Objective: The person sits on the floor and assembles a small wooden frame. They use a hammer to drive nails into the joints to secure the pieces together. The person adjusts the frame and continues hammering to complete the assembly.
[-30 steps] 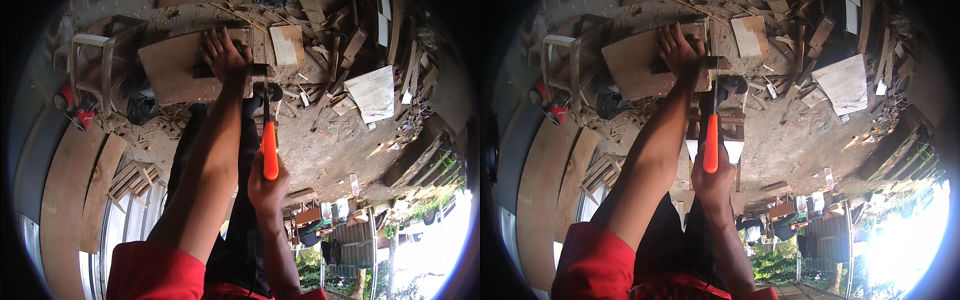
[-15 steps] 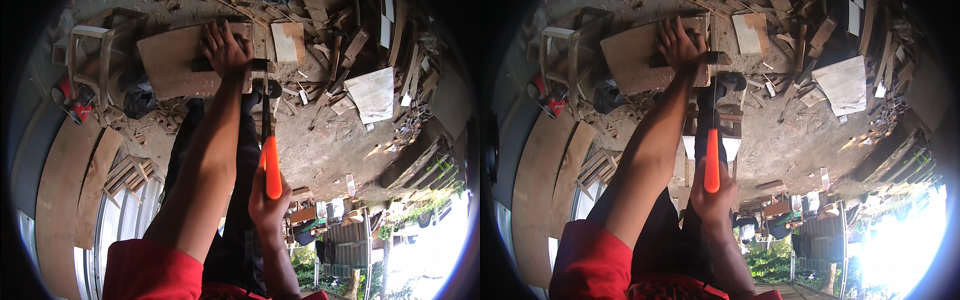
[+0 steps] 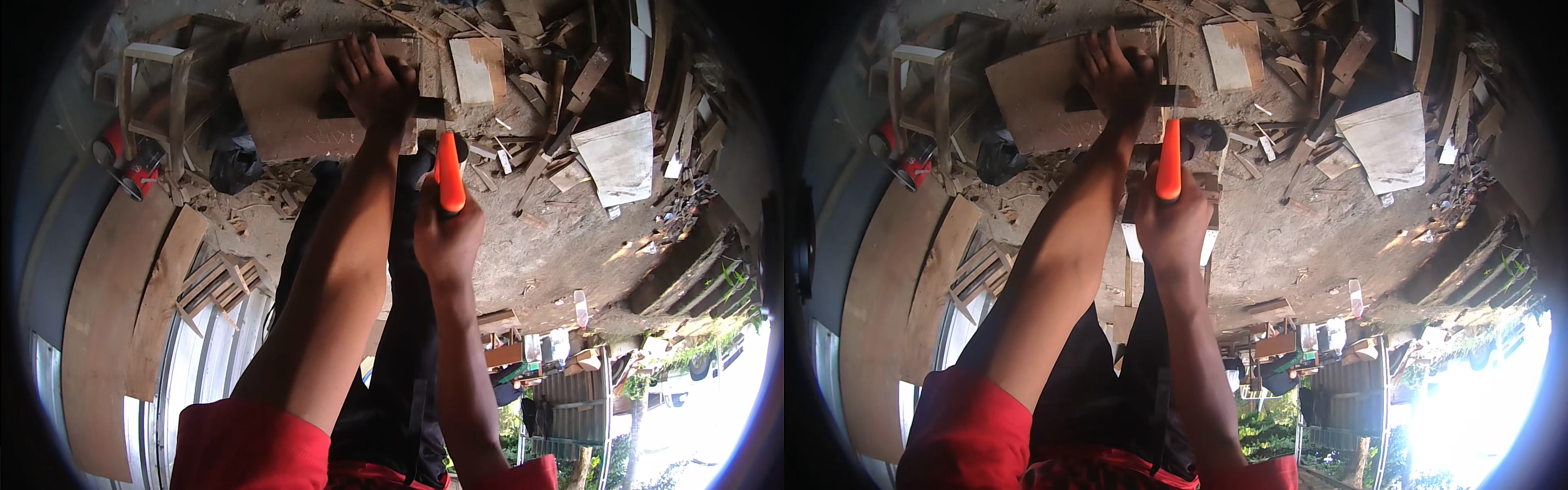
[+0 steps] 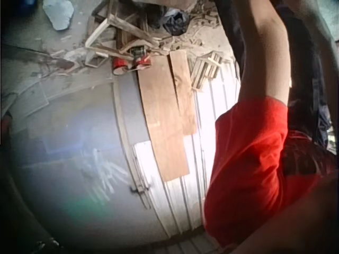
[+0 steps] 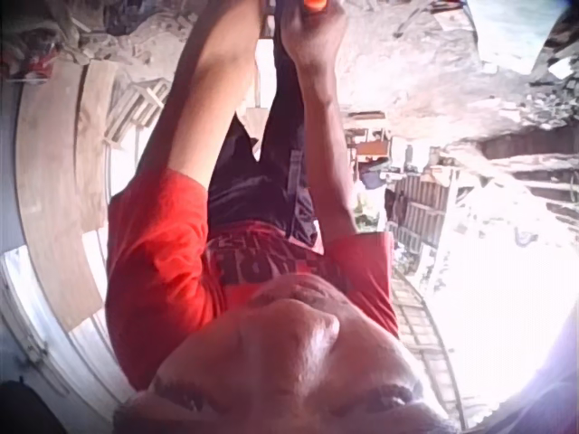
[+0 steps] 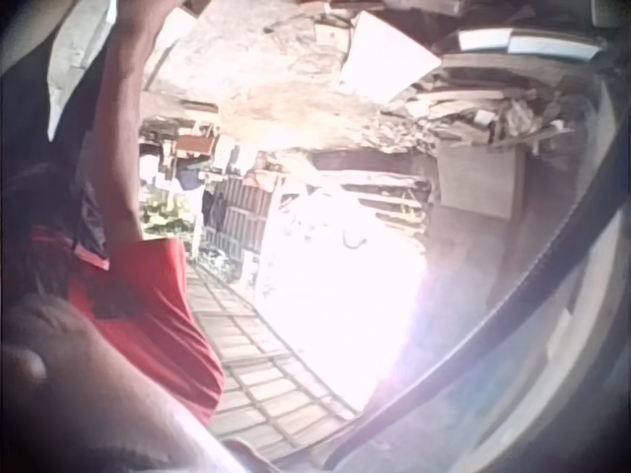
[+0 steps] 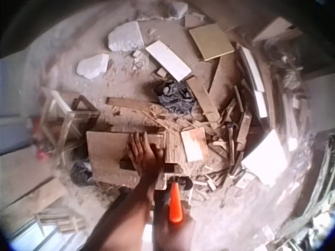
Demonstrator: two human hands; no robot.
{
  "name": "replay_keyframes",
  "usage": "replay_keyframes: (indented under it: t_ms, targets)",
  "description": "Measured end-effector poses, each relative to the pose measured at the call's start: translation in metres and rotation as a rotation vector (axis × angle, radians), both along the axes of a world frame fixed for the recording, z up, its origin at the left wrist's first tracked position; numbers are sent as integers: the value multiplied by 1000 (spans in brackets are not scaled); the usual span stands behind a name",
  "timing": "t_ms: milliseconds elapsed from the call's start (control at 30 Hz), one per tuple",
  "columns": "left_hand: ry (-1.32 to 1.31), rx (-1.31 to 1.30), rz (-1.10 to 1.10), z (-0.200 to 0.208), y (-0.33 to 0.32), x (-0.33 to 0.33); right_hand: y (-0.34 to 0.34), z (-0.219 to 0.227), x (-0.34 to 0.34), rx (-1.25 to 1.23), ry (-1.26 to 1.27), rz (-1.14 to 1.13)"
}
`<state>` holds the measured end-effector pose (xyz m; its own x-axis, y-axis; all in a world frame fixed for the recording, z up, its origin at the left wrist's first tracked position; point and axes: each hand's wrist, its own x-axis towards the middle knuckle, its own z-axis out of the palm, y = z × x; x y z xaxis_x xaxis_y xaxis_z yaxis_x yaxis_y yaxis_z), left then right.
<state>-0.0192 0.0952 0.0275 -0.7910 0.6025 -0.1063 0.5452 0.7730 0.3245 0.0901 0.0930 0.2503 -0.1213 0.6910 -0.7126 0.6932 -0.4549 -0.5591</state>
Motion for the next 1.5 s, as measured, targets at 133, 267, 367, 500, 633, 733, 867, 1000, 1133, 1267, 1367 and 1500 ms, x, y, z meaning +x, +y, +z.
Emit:
replay_keyframes:
  t_ms: [133, 267, 367, 500, 633, 733, 867, 1000, 1133, 1267, 1367, 1500]
  targets:
    - [36, 0, 1, 1, -12, 0, -65, 90, 41, 28, 10, 106]
    - [63, -26, -17, -2, -7, -1, -15, 45, 28, -185, -40, 0]
    - [71, -13, -26, -6, -7, -1, -22, 13, 13, -27, 20, -49]
    - [64, 30, -17, -5, -13, -1, -69, 96, 43, -66, -27, 50]
    - [52, 30, -1, -3, -8, 1, -15, 22, 24, -89, -38, 8]
    - [228, -300, -87, -15, -13, -3, -21, 15, 9, 16, 46, -44]
    - [120, 69, -32, -5, -18, 1, -68, 73, 46, 104, 2, 44]
    - [19, 20, -20, -2, -12, 5, -4, 19, 28, -203, 5, -32]
    - [58, 30, -30, -4, -10, -2, -61, 56, 35, 16, 44, -39]
    - [80, -4, -47, -3, -12, -5, -65, 70, 44, -12, 25, -72]
    - [34, -60, -60, 1, -1, 3, -31, 10, 30, 19, 61, -169]
    - [64, -70, -27, 3, -7, 2, -100, 72, 59, -77, -16, -235]
